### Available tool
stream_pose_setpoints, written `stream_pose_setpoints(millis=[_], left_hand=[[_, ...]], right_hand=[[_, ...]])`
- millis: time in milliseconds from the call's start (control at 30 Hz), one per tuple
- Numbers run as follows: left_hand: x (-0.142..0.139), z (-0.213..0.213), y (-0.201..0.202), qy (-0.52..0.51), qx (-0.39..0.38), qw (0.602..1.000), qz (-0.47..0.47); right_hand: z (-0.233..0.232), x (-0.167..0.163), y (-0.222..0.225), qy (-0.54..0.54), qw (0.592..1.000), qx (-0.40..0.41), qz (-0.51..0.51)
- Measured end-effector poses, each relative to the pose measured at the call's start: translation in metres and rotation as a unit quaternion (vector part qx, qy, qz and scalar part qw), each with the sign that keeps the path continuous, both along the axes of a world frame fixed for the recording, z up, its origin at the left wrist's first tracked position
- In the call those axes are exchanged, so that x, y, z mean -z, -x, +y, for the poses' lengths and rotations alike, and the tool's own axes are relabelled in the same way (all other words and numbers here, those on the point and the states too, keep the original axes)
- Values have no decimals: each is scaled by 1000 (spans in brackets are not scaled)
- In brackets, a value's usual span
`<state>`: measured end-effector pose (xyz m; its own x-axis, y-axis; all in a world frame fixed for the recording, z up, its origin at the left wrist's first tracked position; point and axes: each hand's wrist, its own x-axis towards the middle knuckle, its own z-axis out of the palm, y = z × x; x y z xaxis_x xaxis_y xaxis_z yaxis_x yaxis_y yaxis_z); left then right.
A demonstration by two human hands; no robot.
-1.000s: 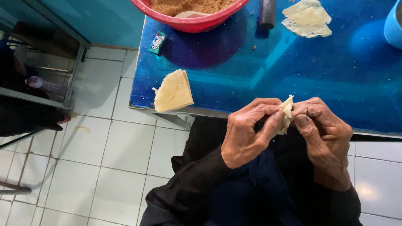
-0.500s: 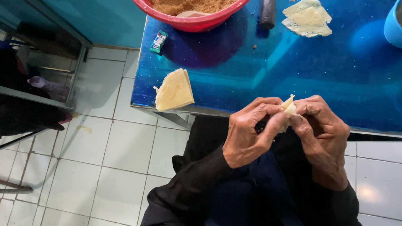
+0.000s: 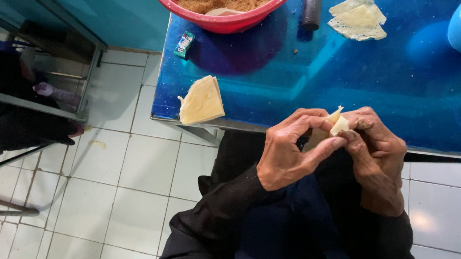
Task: The person sits at a low blue table and folds thin dough sheets in half by hand, pressing each folded piece and stacking it in an overlapping zigzag row on the table. They work through a pile of cut dough pieces one at a time, building a long layered stack next to a red bowl of brown filling.
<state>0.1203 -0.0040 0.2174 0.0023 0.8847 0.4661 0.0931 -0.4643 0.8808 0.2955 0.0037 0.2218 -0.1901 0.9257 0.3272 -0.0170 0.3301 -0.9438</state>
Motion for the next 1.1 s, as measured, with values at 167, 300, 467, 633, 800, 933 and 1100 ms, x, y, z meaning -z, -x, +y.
stream_pose_setpoints(millis=[167, 300, 467, 633, 800, 933, 1100], left_hand=[[5, 2, -1, -11, -4, 1000, -9], [8, 1, 1, 64, 16, 997, -31], [11, 5, -3, 90, 11, 993, -81], [15, 8, -3, 85, 24, 990, -114], [18, 9, -2, 92, 35, 988, -122], [23, 13, 5, 99, 76, 975, -186], [23, 21, 19, 168, 104, 944, -265]], right_hand=[[2, 4, 0, 3, 1000, 8, 9], [4, 1, 5, 13, 998, 24, 55], [2, -11, 13, -72, 994, 51, -60], [-6, -3, 21, -94, 968, 129, -195], [-4, 13, 5, -30, 994, 97, -41], [5, 16, -19, 58, 996, 40, 61], [32, 2, -50, 204, 952, -23, 229]])
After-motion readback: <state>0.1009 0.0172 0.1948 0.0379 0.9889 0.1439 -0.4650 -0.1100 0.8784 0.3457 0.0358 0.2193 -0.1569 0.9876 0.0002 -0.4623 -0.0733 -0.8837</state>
